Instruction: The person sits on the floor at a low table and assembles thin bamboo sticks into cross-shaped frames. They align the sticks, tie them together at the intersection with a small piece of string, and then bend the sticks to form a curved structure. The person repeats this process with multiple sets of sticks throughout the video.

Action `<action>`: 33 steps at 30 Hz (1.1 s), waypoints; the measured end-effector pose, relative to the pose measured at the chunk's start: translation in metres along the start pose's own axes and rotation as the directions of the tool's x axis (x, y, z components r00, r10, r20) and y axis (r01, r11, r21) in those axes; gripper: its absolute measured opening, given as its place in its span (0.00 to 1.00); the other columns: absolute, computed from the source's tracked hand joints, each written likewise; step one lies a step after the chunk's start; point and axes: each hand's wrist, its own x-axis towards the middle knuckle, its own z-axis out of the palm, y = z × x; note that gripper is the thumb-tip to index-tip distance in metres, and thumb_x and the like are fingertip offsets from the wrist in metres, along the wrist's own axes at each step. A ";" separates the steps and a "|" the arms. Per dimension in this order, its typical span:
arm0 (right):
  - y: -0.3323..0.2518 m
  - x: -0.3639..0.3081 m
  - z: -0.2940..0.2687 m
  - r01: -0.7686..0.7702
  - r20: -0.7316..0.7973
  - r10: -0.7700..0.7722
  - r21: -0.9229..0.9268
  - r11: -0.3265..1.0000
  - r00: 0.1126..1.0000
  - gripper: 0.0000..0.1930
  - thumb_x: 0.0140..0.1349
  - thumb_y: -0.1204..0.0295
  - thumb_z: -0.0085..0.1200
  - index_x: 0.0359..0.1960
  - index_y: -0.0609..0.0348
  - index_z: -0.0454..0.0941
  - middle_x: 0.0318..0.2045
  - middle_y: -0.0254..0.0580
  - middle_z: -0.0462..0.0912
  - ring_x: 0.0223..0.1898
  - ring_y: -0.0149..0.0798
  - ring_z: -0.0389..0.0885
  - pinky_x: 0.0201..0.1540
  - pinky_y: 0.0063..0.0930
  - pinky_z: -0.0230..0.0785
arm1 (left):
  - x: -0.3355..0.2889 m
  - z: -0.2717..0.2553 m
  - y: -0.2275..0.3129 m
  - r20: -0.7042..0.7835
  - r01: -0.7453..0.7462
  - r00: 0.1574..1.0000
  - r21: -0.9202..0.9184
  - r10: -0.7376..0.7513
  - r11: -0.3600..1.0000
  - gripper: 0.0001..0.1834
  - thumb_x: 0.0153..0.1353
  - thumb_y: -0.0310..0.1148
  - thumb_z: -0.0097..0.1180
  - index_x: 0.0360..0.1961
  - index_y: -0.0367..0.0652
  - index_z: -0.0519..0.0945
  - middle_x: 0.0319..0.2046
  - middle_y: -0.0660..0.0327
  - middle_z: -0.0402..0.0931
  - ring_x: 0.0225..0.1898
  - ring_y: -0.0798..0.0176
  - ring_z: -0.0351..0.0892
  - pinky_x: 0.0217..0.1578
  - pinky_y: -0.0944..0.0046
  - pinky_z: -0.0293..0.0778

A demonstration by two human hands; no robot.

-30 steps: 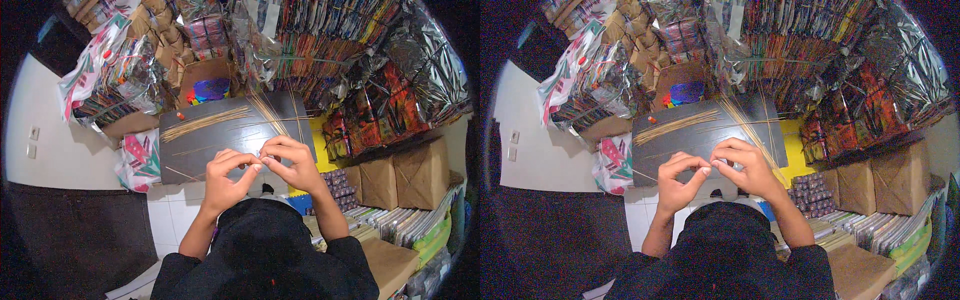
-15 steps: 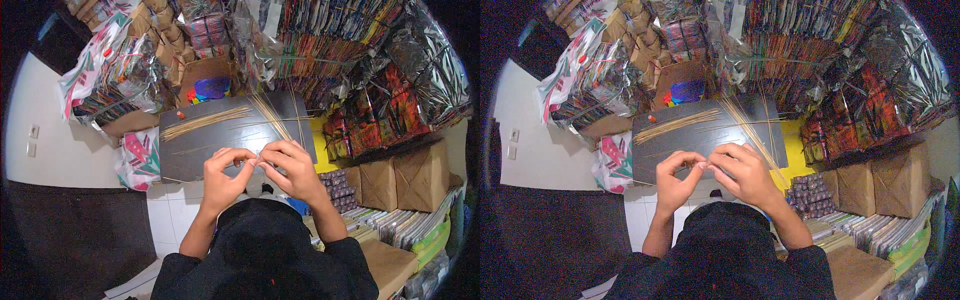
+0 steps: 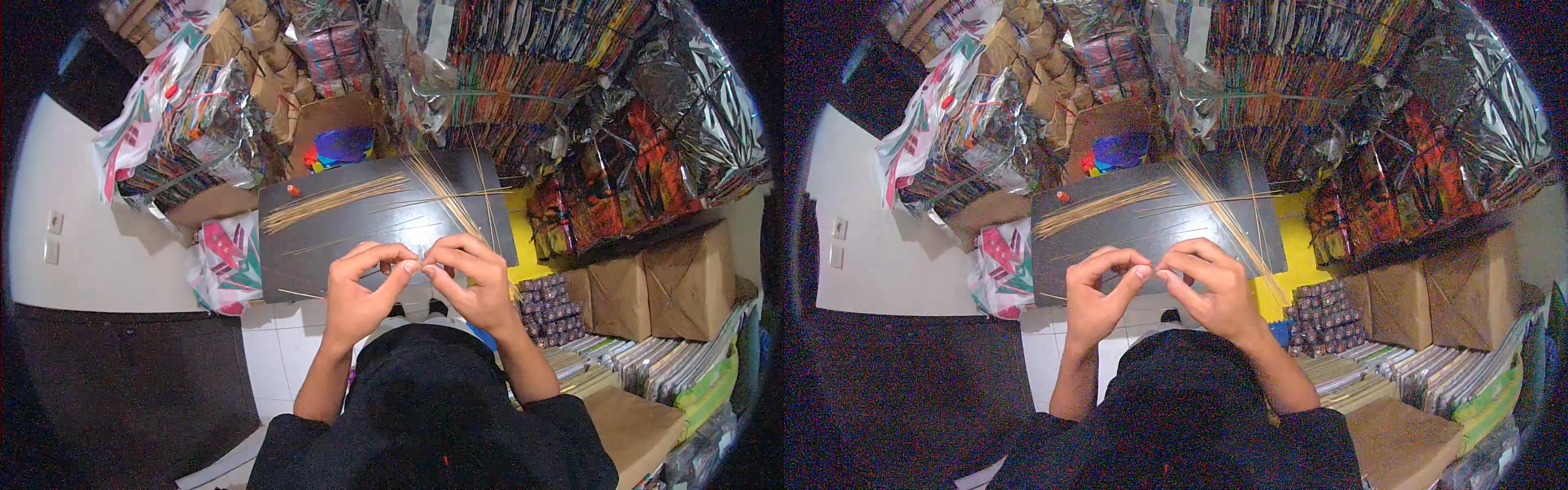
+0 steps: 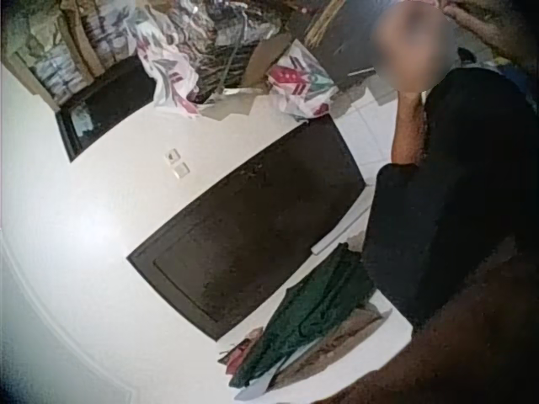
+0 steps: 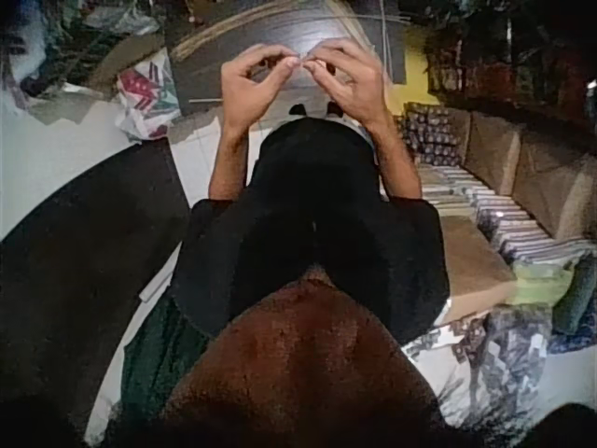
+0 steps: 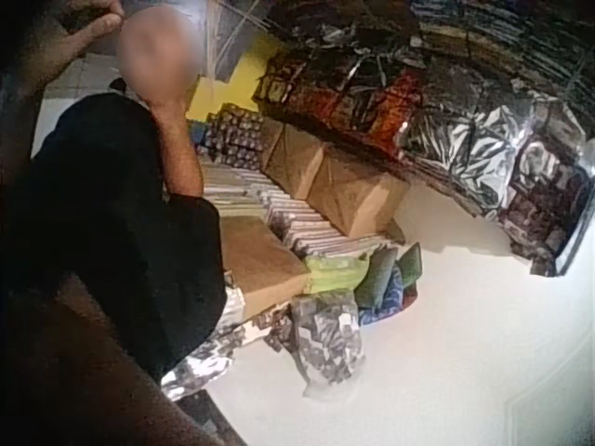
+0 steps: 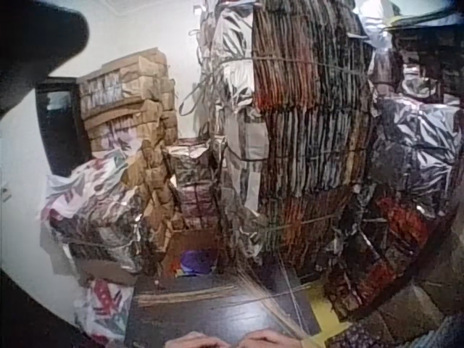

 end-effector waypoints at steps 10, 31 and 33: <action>0.021 -0.018 0.024 -0.375 -0.086 0.433 0.367 0.851 0.897 0.05 0.62 0.73 0.63 0.35 0.63 0.83 0.27 0.26 0.79 0.28 0.18 0.70 0.30 0.16 0.62 | -0.004 0.001 -0.001 -0.119 -0.066 0.990 0.066 0.074 0.996 0.05 0.54 0.25 0.66 0.33 0.37 0.86 0.27 0.62 0.81 0.30 0.67 0.75 0.35 0.66 0.70; 0.006 -0.015 0.026 -0.414 -0.027 0.476 0.453 0.789 0.879 0.06 0.64 0.72 0.61 0.37 0.62 0.83 0.31 0.25 0.80 0.31 0.17 0.70 0.33 0.14 0.62 | -0.003 0.010 -0.005 -0.063 -0.215 0.967 0.326 0.248 0.921 0.04 0.52 0.25 0.66 0.30 0.40 0.85 0.26 0.61 0.82 0.30 0.64 0.78 0.41 0.61 0.68; 0.005 -0.014 0.025 -0.418 -0.016 0.484 0.482 0.770 0.875 0.06 0.64 0.72 0.61 0.37 0.62 0.83 0.31 0.25 0.80 0.32 0.17 0.70 0.34 0.15 0.62 | -0.002 0.011 -0.005 -0.056 -0.216 0.967 0.331 0.248 0.919 0.04 0.52 0.25 0.67 0.30 0.40 0.85 0.27 0.61 0.82 0.30 0.64 0.79 0.41 0.61 0.68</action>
